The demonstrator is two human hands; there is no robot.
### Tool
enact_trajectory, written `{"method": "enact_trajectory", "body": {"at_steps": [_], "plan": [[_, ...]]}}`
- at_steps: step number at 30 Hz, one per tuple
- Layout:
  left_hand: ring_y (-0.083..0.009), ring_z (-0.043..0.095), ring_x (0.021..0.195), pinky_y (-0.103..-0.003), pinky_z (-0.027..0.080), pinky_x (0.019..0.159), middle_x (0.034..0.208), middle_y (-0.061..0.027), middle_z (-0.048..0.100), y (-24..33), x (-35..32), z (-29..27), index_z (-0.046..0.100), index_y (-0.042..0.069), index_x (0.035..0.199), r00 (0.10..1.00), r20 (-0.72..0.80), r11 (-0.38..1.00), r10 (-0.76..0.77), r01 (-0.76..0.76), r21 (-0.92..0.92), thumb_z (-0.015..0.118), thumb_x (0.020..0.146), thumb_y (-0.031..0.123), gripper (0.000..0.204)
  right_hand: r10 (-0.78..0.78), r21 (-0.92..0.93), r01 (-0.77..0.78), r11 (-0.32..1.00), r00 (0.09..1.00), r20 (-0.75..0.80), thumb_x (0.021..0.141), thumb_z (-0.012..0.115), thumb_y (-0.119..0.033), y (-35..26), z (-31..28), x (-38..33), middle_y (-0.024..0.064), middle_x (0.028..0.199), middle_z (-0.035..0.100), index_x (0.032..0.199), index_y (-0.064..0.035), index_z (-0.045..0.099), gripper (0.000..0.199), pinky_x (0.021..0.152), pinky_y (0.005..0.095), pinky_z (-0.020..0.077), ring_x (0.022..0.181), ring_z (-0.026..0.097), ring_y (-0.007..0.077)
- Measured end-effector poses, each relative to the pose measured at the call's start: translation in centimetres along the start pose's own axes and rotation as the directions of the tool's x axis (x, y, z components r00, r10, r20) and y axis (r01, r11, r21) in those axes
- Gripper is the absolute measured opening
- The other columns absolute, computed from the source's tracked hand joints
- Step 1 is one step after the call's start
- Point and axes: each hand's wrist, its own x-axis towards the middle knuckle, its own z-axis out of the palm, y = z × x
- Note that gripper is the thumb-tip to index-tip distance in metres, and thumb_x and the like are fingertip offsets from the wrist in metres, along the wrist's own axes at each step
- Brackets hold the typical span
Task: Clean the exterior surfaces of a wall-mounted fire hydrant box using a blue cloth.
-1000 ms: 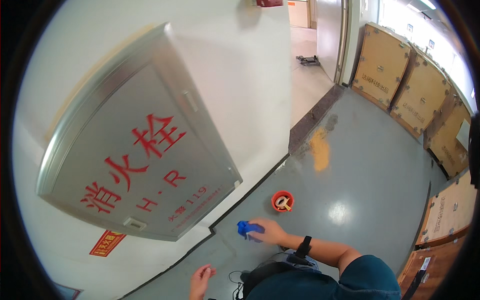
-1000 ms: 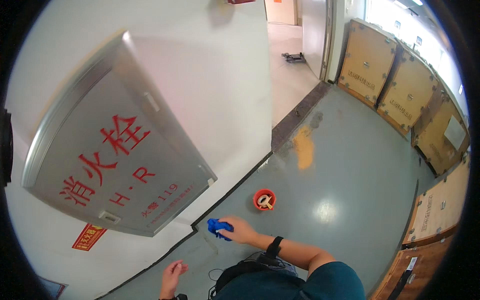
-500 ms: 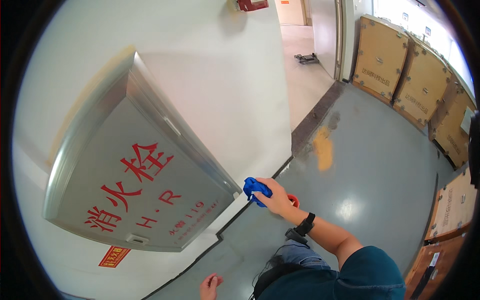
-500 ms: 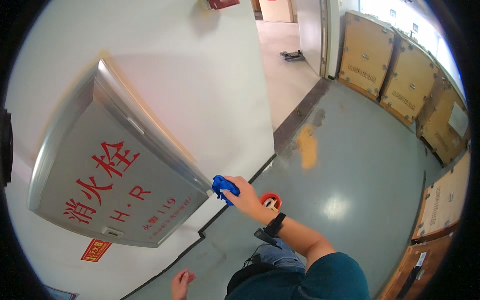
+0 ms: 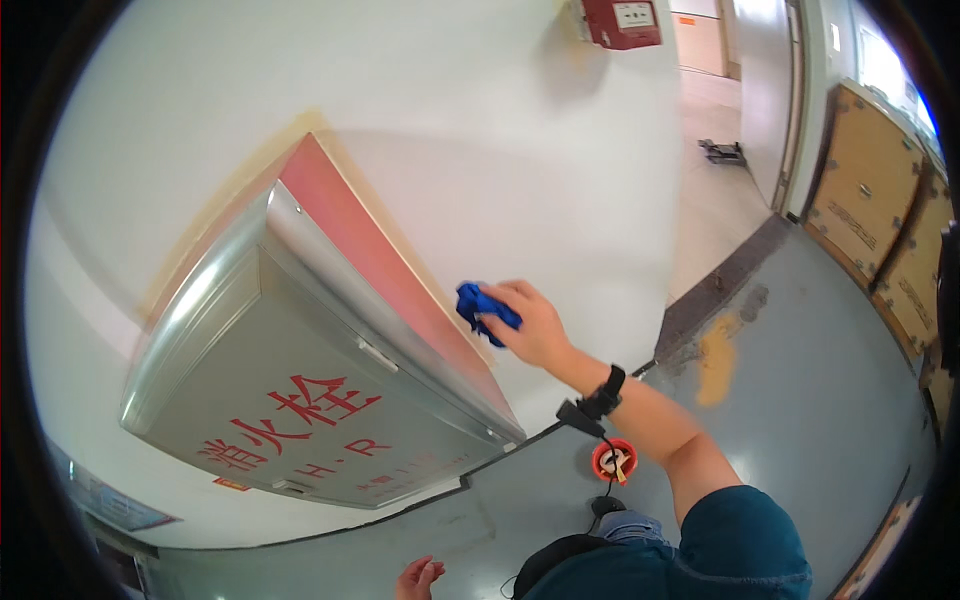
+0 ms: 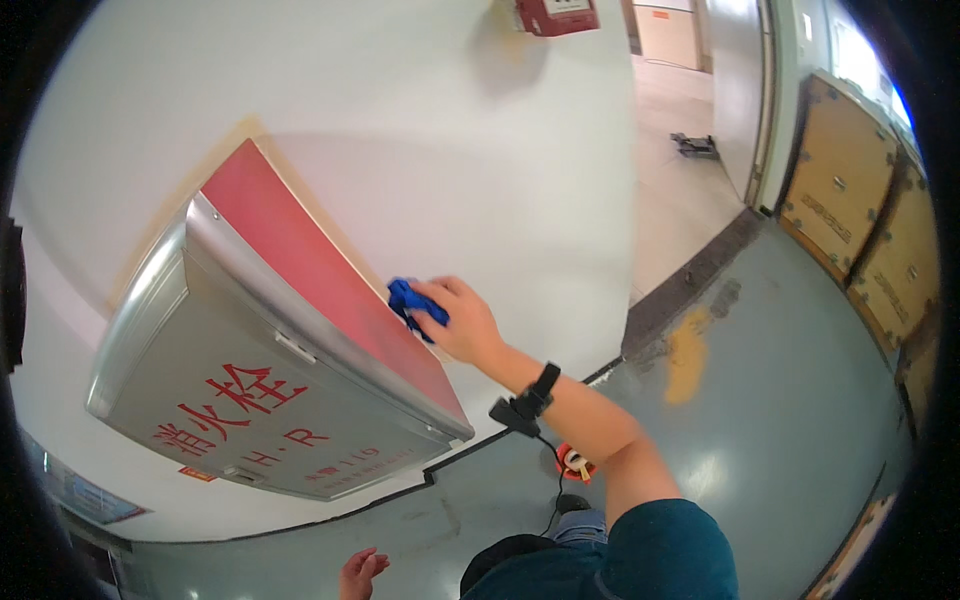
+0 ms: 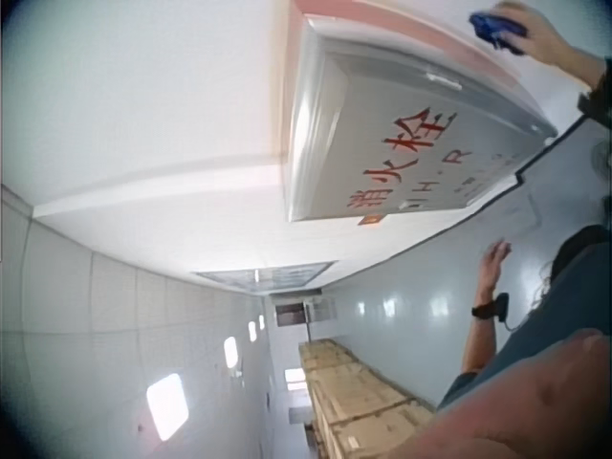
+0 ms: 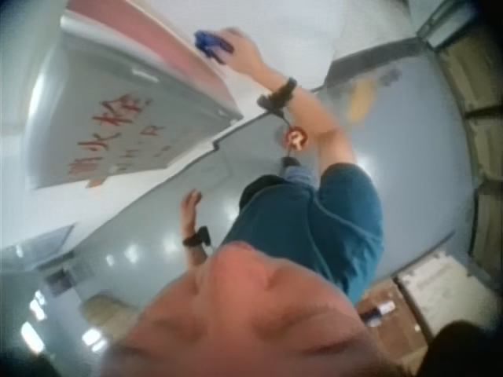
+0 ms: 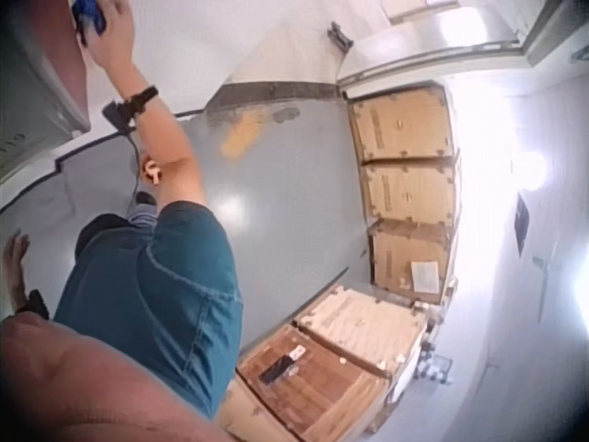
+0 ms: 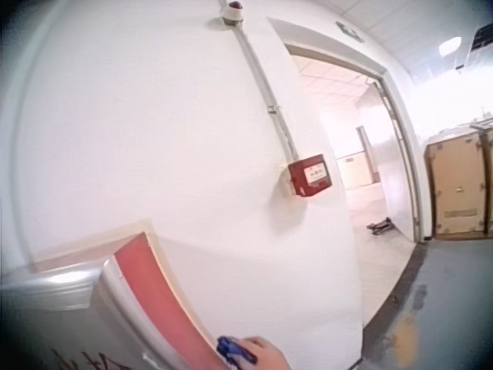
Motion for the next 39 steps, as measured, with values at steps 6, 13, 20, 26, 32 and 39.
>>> {"method": "enact_trajectory", "body": {"at_steps": [6,13,20,26,32,39], "plan": [[-0.0271,0.061,0.115,-0.038,0.045,0.099,0.119,-0.0176,0.065,0.9,-1.6,2.3,0.055,-0.003,0.129,0.998,-0.061,0.999,0.012,-0.015,-0.049,0.057,0.097,0.032,0.047,-0.321,-0.080,0.314,0.946,0.942,-0.097,0.081,0.071,-0.021,-5.4,0.9,13.0,0.0103,0.103,0.061,0.115,-0.0175,0.067,0.034,0.070,0.0372,0.0532,0.088,0.062,0.0280],[-0.0266,0.060,0.116,-0.039,0.043,0.100,0.122,-0.0182,0.063,-0.1,-3.7,2.9,0.053,-0.001,0.132,0.990,-0.140,0.994,-0.034,0.018,-0.110,0.056,0.098,0.030,0.046,-0.497,-0.315,0.467,0.826,0.868,-0.016,0.083,0.066,-0.017,-5.9,4.1,17.3,0.0084,0.098,0.058,0.112,-0.0191,0.065,0.029,0.067,0.0366,0.0521,0.088,0.059,0.0252],[-0.0280,0.060,0.117,-0.041,0.040,0.102,0.124,-0.0185,0.062,0.0,-4.7,2.2,0.052,0.001,0.133,0.988,-0.127,0.994,-0.088,0.079,-0.077,0.056,0.098,0.034,0.048,-0.501,-0.365,0.491,0.791,0.862,0.075,0.079,0.062,-0.008,-1.4,6.5,13.6,0.0083,0.097,0.056,0.116,-0.0140,0.063,0.037,0.068,0.0374,0.0507,0.086,0.057,0.0260],[-0.0289,0.059,0.118,-0.042,0.041,0.103,0.125,-0.0179,0.063,-0.8,-3.9,1.3,0.052,0.003,0.134,0.986,-0.118,0.993,-0.120,0.119,-0.015,0.055,0.098,0.036,0.049,-0.443,-0.398,0.458,0.795,0.886,0.137,0.079,0.064,-0.010,2.7,8.4,8.9,0.0065,0.097,0.056,0.114,-0.0148,0.064,0.036,0.066,0.0348,0.0513,0.085,0.058,0.0233],[-0.0294,0.059,0.118,-0.043,0.042,0.104,0.125,-0.0184,0.062,-0.5,-4.1,0.9,0.051,0.002,0.135,0.981,-0.107,0.985,-0.164,0.169,0.031,0.054,0.098,0.036,0.050,-0.366,-0.383,0.425,0.820,0.904,0.220,0.081,0.061,-0.010,7.8,9.3,2.9,0.0064,0.098,0.056,0.117,-0.0119,0.063,0.036,0.066,0.0359,0.0492,0.087,0.057,0.0239],[-0.0295,0.058,0.119,-0.043,0.041,0.105,0.126,-0.0188,0.062,-0.5,-4.9,1.3,0.051,0.002,0.135,0.973,-0.133,0.979,-0.191,0.198,0.045,0.054,0.099,0.037,0.050,-0.283,-0.391,0.399,0.829,0.904,0.322,0.083,0.061,-0.014,14.1,10.7,-3.6,0.0040,0.098,0.056,0.117,-0.0127,0.063,0.034,0.068,0.0358,0.0493,0.087,0.057,0.0225]]}}
